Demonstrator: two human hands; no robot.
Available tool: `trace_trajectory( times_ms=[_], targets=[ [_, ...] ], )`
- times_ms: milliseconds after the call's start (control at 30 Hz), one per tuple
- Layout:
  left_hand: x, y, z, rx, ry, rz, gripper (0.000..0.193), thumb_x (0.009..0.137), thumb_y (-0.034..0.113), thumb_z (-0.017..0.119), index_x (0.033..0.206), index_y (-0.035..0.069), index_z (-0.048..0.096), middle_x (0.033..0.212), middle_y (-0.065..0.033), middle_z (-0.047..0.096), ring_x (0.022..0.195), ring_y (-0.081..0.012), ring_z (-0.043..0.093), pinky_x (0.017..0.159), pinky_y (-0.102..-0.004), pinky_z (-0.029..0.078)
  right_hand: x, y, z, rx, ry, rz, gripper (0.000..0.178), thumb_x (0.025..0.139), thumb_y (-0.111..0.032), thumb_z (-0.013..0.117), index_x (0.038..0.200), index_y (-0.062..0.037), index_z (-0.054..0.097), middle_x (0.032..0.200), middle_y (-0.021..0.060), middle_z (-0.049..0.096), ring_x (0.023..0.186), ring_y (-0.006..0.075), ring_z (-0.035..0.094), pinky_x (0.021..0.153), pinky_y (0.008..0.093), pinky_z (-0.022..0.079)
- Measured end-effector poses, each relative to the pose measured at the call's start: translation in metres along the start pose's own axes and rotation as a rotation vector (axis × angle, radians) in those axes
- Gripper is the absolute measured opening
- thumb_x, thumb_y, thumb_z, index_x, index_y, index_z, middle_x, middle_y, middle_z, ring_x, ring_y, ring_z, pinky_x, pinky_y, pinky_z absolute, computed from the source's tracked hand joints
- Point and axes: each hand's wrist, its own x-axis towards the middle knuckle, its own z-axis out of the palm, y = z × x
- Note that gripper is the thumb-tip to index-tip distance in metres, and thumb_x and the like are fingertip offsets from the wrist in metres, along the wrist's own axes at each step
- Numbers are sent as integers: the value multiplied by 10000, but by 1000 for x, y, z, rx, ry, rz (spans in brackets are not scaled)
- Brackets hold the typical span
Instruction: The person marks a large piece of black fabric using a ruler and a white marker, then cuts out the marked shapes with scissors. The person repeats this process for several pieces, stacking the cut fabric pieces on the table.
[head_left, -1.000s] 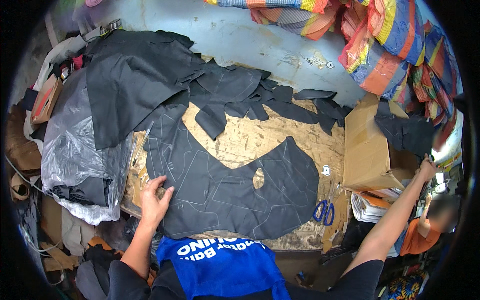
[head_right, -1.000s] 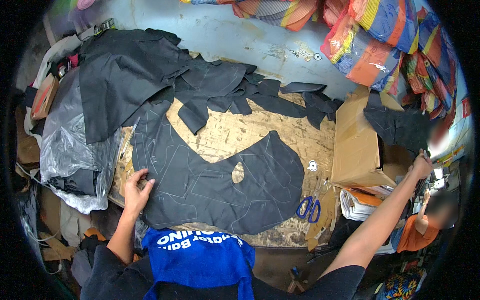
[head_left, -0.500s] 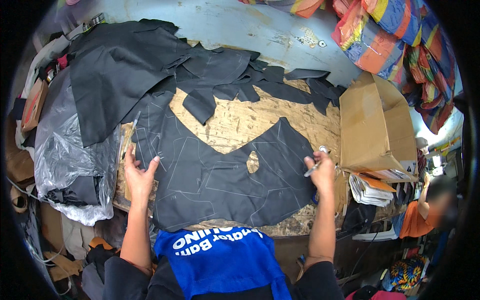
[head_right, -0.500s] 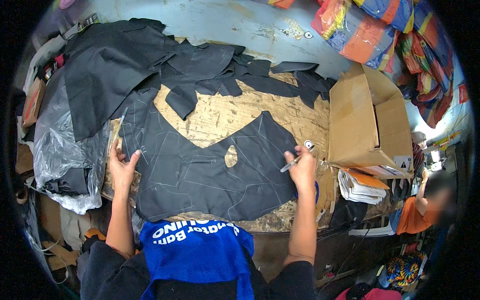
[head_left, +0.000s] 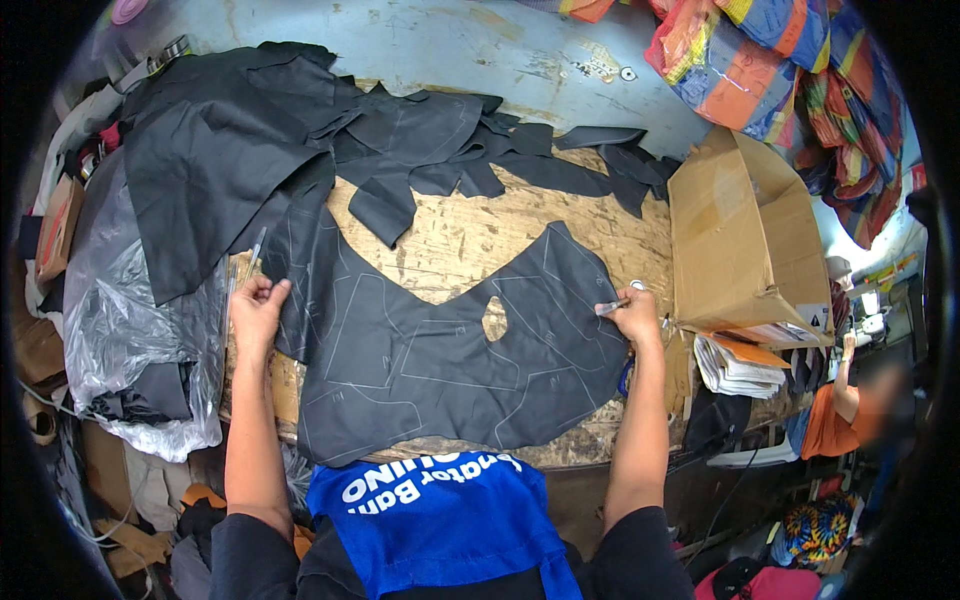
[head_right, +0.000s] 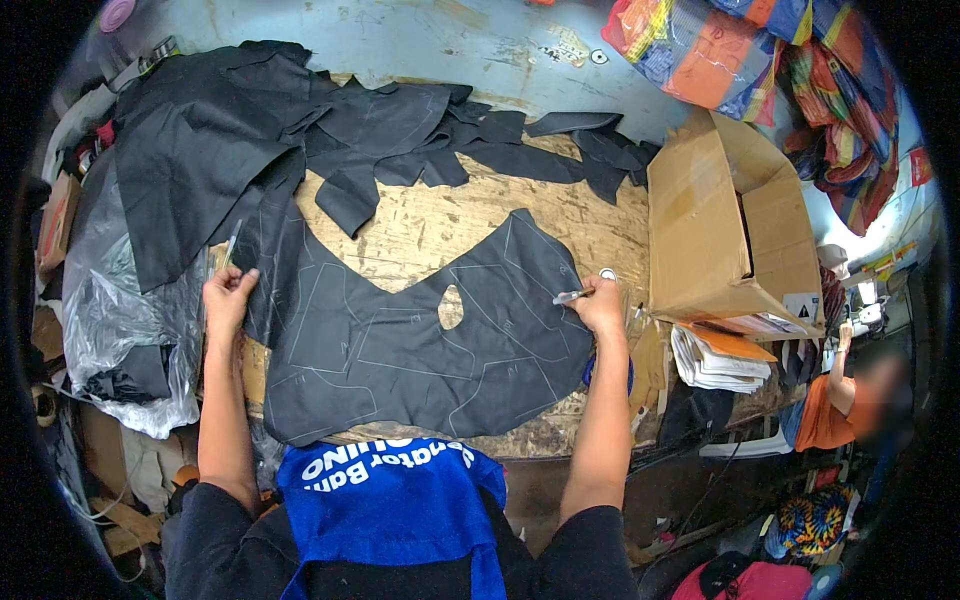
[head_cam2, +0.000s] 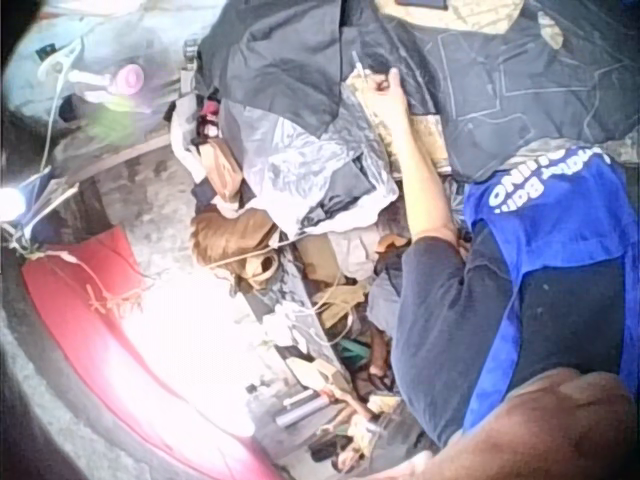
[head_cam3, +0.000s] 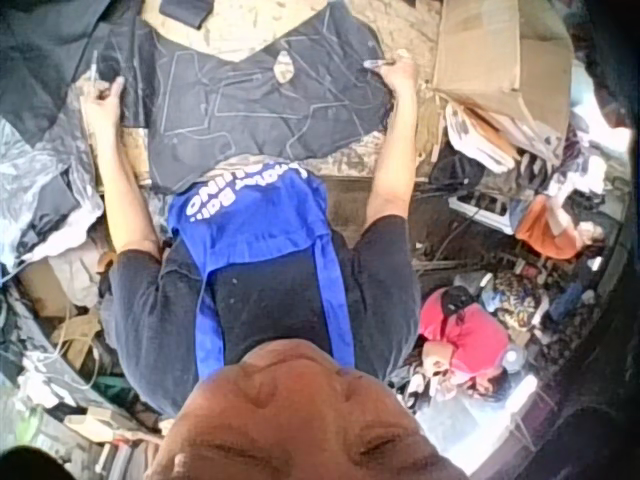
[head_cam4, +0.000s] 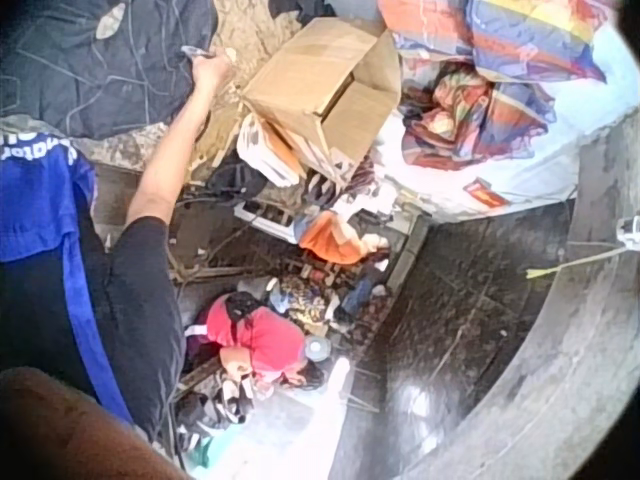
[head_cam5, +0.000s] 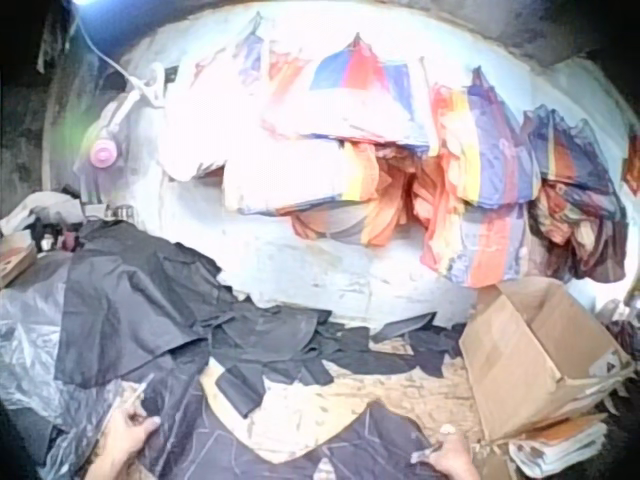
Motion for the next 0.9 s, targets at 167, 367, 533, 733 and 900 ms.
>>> trace_trajectory(
  times_ms=[167, 367, 533, 733, 900],
  targets=[
    [11, 22, -5, -245, -32, 214, 133, 863, 85, 626, 954, 24, 550, 838, 23, 560, 780, -44, 489, 730, -195, 405, 8, -7, -22, 501, 132, -147, 222, 732, -56, 740, 873, -8, 576, 707, -28, 513, 626, 69, 446, 554, 232, 380],
    [34, 87, 11, -124, -46, 480, 189, 881, 70, 589, 1043, -7, 529, 931, -1, 554, 862, -67, 491, 792, -214, 392, 29, -49, -90, 542, 328, -349, 200, 769, -45, 710, 902, -15, 564, 771, -5, 559, 670, 85, 484, 628, 229, 416],
    [73, 155, 8, -308, 14, 725, 306, 903, 100, 576, 1175, -32, 529, 979, -68, 632, 830, -86, 568, 744, -224, 462, 38, -87, -159, 567, 534, -541, 176, 800, -60, 698, 905, -20, 564, 805, 24, 608, 702, 96, 541, 662, 229, 451],
    [81, 195, -7, -488, -47, 700, 211, 885, 126, 612, 1050, -4, 599, 961, -49, 646, 795, -80, 589, 721, -222, 476, 10, -113, -221, 666, 417, -501, 150, 809, -51, 677, 909, -29, 567, 845, 56, 642, 702, 115, 595, 659, 243, 491],
    [76, 182, -22, -435, -132, 563, 212, 891, 131, 598, 1052, -8, 588, 958, -44, 640, 798, -83, 585, 719, -223, 475, -11, -95, -215, 814, 169, -375, 436, 767, -105, 717, 1128, 24, 509, 1026, 149, 607, 882, 209, 602, 779, 331, 501]
  ],
)
